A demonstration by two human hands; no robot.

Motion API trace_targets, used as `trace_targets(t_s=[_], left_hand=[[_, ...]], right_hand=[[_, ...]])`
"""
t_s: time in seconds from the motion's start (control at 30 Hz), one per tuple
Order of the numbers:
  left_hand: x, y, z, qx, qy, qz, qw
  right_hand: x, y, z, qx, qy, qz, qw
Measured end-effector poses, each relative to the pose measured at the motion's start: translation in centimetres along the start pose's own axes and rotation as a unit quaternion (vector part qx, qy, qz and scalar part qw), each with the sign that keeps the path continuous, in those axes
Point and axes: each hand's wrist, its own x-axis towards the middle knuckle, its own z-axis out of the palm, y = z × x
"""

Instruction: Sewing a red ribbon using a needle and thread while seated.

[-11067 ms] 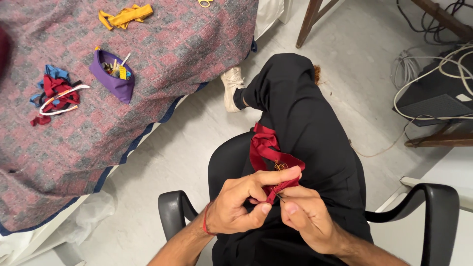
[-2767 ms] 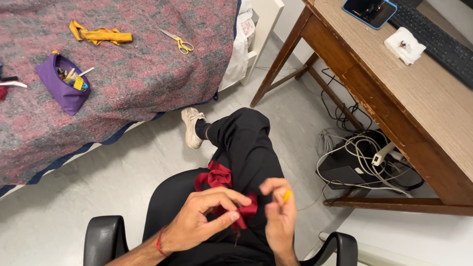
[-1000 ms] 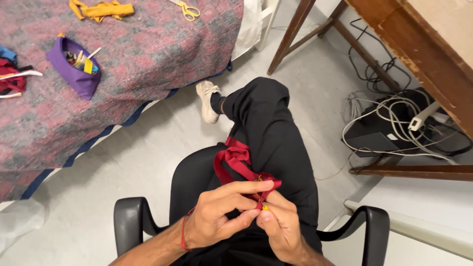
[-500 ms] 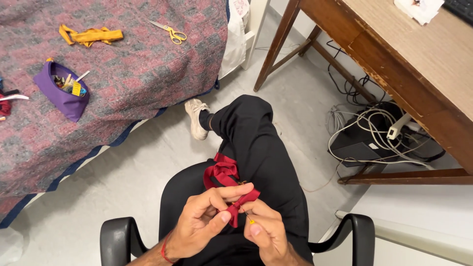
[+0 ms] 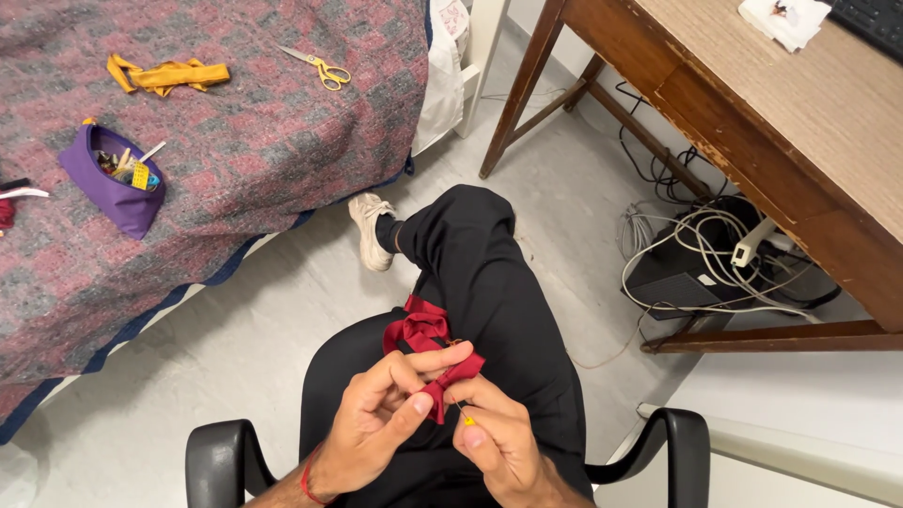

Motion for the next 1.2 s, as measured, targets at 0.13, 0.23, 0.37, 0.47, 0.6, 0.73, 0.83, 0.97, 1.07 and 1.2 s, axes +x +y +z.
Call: trace_targets(t_s=[0.13, 0.23, 0.37, 0.47, 0.6, 0.73, 0.83, 0.97, 1.07, 1.2], left_hand=[[0.2, 0.1, 0.2, -0.002, 0.004, 0.002, 1.000], [0.3, 1.0, 0.2, -0.009, 0.013, -0.018, 1.000], [0.0, 1.5, 0.8, -0.013, -0.027, 0.002, 1.000], [0.3, 1.6, 0.6, -0.014, -0.034, 0.000, 0.999], [0.1, 1.6, 0.7, -0.003, -0.040, 0.000, 0.999], [0.2, 1.6, 0.8, 0.023, -0.044, 0.015, 0.999], [0.1, 1.6, 0.8, 0.029, -0.044, 0.019, 0.998], [0.1, 1.5, 0.7, 0.031, -0.048, 0.025, 0.998], [0.1, 1.6, 0.7, 0.035, -0.051, 0.026, 0.998], [0.2, 1.7, 0.7, 0.044, -0.054, 0.028, 0.997]], right_hand=[[0.0, -0.1, -0.4, 0.006, 0.000, 0.006, 1.000], [-0.5, -0.3, -0.5, 0.007, -0.025, 0.026, 0.999], [-0.9, -0.9, -0.7, -0.043, -0.023, 0.027, 0.998], [-0.6, -1.1, -0.6, -0.055, -0.016, 0.022, 0.998], [-1.4, -0.6, -0.7, -0.065, -0.015, 0.031, 0.997], [-0.6, -1.2, -0.6, -0.041, -0.010, 0.047, 0.998], [-0.7, -1.2, -0.5, -0.048, -0.010, 0.048, 0.998], [-0.4, -1.3, -0.4, -0.037, -0.004, 0.042, 0.998], [-0.7, -1.1, -0.5, -0.037, -0.005, 0.046, 0.998], [-0.8, -1.0, -0.4, -0.039, -0.005, 0.053, 0.998]])
